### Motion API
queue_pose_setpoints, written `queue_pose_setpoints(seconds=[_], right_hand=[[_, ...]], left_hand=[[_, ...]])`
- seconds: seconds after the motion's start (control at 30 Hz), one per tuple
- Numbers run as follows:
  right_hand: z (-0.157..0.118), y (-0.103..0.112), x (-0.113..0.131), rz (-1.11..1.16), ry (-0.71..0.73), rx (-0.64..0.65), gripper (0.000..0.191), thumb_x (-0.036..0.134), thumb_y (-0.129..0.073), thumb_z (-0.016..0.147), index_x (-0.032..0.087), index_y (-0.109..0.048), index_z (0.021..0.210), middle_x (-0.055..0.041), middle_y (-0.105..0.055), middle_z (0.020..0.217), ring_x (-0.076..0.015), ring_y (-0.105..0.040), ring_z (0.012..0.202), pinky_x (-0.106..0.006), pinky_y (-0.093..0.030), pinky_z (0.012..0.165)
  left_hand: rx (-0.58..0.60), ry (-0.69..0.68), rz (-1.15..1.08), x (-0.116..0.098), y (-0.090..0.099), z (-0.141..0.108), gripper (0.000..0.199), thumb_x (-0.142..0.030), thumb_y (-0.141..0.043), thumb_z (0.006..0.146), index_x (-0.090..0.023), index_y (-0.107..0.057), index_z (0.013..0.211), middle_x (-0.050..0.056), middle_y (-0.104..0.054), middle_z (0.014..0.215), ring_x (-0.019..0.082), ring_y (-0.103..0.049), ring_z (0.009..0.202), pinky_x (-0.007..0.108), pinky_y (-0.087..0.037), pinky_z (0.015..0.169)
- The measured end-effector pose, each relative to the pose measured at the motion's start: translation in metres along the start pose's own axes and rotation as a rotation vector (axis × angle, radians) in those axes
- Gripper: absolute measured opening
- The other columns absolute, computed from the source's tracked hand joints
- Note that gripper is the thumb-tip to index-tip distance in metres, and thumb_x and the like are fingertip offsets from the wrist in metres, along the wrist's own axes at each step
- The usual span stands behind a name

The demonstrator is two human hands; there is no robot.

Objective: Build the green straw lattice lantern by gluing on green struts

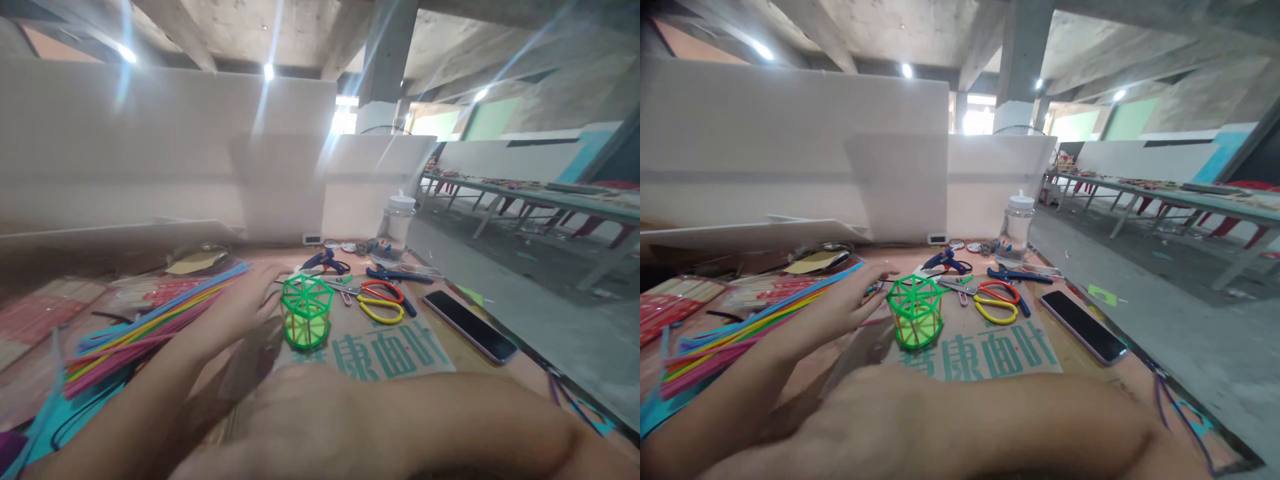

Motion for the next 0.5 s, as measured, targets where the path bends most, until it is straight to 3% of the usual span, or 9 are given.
queue_pose_setpoints(seconds=[0.03, 0.1, 0.17, 0.23, 0.3, 0.4, 0.5], right_hand=[[-0.01, 0.008, -0.013, 0.026, -0.043, -0.06, 0.022, 0.027, -0.05, 0.104, 0.024, -0.069, 0.115, -0.0035, -0.076, 0.089, -0.0166, -0.071, 0.086, -0.027, -0.055, 0.081], [-0.041, 0.036, -0.052, 0.114, -0.225, -0.309, 0.021, 0.026, -0.051, 0.104, 0.02, -0.067, 0.091, -0.0023, -0.071, 0.075, -0.0142, -0.064, 0.069, -0.025, -0.053, 0.07], [-0.079, 0.05, -0.1, 0.104, -0.472, -0.436, 0.026, 0.027, -0.053, 0.102, 0.021, -0.061, 0.078, -0.0003, -0.063, 0.068, -0.0135, -0.058, 0.063, -0.025, -0.048, 0.061], [-0.113, 0.051, -0.141, 0.105, -0.667, -0.487, 0.024, 0.028, -0.058, 0.099, 0.021, -0.06, 0.076, 0.0, -0.062, 0.068, -0.0138, -0.058, 0.063, -0.025, -0.047, 0.06], [-0.139, 0.033, -0.176, 0.195, -0.851, -0.463, 0.012, 0.029, -0.06, 0.095, 0.019, -0.067, 0.095, -0.0028, -0.068, 0.08, -0.016, -0.064, 0.071, -0.028, -0.052, 0.065], [-0.162, -0.004, -0.202, 0.366, -1.014, -0.412, 0.033, 0.032, -0.059, 0.094, 0.018, -0.064, 0.124, -0.0078, -0.072, 0.1, -0.0187, -0.068, 0.079, -0.033, -0.058, 0.071], [-0.163, -0.026, -0.199, 0.379, -0.981, -0.308, 0.024, 0.033, -0.061, 0.094, 0.019, -0.068, 0.112, -0.0084, -0.073, 0.1, -0.0209, -0.069, 0.085, -0.036, -0.058, 0.078]], left_hand=[[-0.009, 0.002, -0.004, 0.0, 0.002, 0.0, 0.033, -0.029, -0.044, 0.103, -0.018, -0.058, 0.131, 0.013, -0.064, 0.134, 0.027, -0.059, 0.126, 0.043, -0.048, 0.106], [-0.013, 0.009, -0.013, -0.002, 0.004, -0.001, 0.031, -0.033, -0.045, 0.104, -0.019, -0.062, 0.126, 0.012, -0.066, 0.131, 0.027, -0.061, 0.123, 0.043, -0.048, 0.105], [-0.002, 0.055, -0.023, -0.001, 0.006, -0.002, 0.033, -0.04, -0.046, 0.104, -0.021, -0.065, 0.123, 0.011, -0.069, 0.127, 0.028, -0.063, 0.12, 0.044, -0.049, 0.103], [0.012, 0.149, -0.036, 0.002, 0.006, -0.005, 0.041, -0.049, -0.053, 0.1, -0.023, -0.062, 0.13, 0.01, -0.067, 0.134, 0.031, -0.062, 0.125, 0.046, -0.05, 0.103], [0.064, 0.242, -0.066, 0.004, -0.001, -0.01, 0.061, -0.055, -0.065, 0.092, -0.025, -0.054, 0.143, 0.012, -0.061, 0.145, 0.035, -0.06, 0.132, 0.047, -0.052, 0.102], [0.199, 0.34, -0.116, 0.001, -0.023, -0.019, 0.093, -0.055, -0.08, 0.077, -0.027, -0.039, 0.156, 0.016, -0.056, 0.152, 0.041, -0.057, 0.136, 0.051, -0.054, 0.102], [0.228, 0.374, -0.121, -0.003, -0.036, -0.022, 0.112, -0.056, -0.083, 0.073, -0.028, -0.024, 0.164, 0.019, -0.051, 0.157, 0.044, -0.048, 0.144, 0.059, -0.045, 0.113]])
Point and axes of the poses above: each hand's wrist, its own z-axis towards the middle knuckle, its own y-axis out of the back of the hand, x = y × z, the point moved 9 cm from there along z, towards the middle knuckle
